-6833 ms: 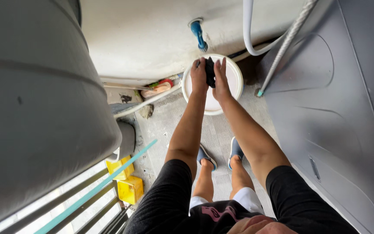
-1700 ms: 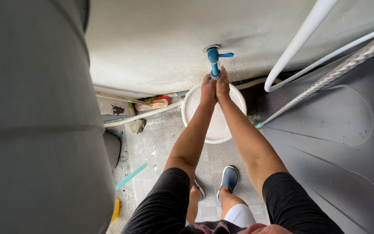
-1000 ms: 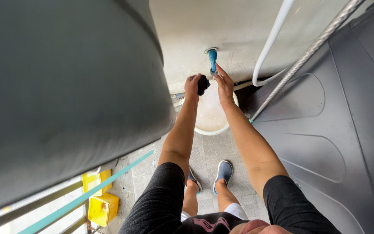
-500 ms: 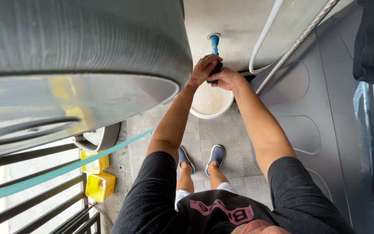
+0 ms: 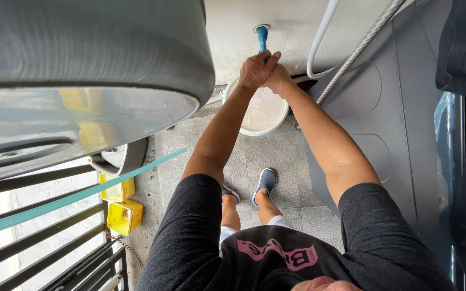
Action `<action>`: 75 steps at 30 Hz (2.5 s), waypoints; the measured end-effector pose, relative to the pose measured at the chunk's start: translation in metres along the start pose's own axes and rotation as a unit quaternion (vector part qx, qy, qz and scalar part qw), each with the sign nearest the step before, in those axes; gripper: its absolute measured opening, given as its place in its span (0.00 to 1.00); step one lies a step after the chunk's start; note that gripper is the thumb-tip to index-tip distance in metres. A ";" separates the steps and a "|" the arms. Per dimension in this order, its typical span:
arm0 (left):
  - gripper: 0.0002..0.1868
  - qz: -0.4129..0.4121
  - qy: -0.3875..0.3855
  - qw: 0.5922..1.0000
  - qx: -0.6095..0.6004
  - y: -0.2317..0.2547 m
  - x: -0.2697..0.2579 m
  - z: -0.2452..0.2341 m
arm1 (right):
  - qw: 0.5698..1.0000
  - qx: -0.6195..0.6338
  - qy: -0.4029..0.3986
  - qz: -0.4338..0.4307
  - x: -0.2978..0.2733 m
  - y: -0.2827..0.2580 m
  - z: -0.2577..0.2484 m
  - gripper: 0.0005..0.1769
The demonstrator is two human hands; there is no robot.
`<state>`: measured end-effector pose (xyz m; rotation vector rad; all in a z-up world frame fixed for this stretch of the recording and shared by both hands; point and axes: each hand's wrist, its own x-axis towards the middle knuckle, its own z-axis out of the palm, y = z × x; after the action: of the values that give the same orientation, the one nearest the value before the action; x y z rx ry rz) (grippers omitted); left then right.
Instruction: The person disassembles a standing fan by removing the front grille and fan blades. They then wet a cloth and wipe the fan grille and blades before reassembling the fan.
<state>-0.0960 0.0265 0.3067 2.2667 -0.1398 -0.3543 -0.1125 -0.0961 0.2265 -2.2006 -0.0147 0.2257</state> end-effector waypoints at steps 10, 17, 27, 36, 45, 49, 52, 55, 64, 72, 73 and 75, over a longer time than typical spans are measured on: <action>0.22 -0.106 0.070 0.991 -0.049 -0.016 0.017 0.030 | 0.968 -0.236 0.075 -0.044 0.002 0.008 0.003 0.11; 0.23 -0.150 0.091 0.978 -0.109 -0.051 0.037 0.055 | 0.959 -0.280 0.044 0.003 -0.021 -0.049 -0.019 0.09; 0.28 -0.208 0.029 0.939 -0.272 -0.050 0.021 0.055 | 0.953 -0.287 0.090 -0.022 -0.034 -0.044 -0.021 0.08; 0.35 -0.018 -0.142 0.811 -0.567 0.002 -0.023 -0.009 | 0.925 0.236 -0.140 0.263 -0.030 -0.047 -0.031 0.15; 0.25 0.013 -0.101 0.859 -0.502 0.075 -0.045 -0.036 | 0.867 0.376 -0.148 0.290 -0.054 -0.067 -0.052 0.16; 0.17 -0.054 -0.004 0.879 -0.474 0.088 -0.039 -0.026 | 0.962 0.130 -0.008 0.240 -0.065 -0.085 -0.050 0.11; 0.15 -0.073 0.059 0.887 -0.453 0.090 -0.031 -0.019 | 0.984 -0.133 0.051 0.107 -0.065 -0.092 -0.055 0.20; 0.14 -0.075 0.105 0.883 -0.452 0.084 -0.024 -0.011 | 0.972 -0.204 0.075 0.085 -0.072 -0.096 -0.055 0.26; 0.27 -0.068 0.131 0.816 -0.559 0.051 -0.012 0.004 | 0.972 -0.171 0.122 0.102 -0.090 -0.125 -0.072 0.15; 0.56 -0.186 -0.180 0.844 -0.470 0.011 -0.076 -0.052 | 0.882 0.462 0.040 0.082 -0.124 -0.101 -0.085 0.28; 0.55 -0.152 -0.226 0.843 -0.463 0.015 -0.087 -0.050 | 0.872 0.481 0.044 0.084 -0.137 -0.101 -0.083 0.27; 0.52 -0.085 -0.320 0.832 -0.445 0.022 -0.112 -0.044 | 0.854 0.513 0.050 0.074 -0.170 -0.100 -0.076 0.23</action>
<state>-0.1895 0.0675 0.3738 1.1670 -0.0850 -1.0306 -0.2598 -0.1126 0.3771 -1.1318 0.2754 0.1473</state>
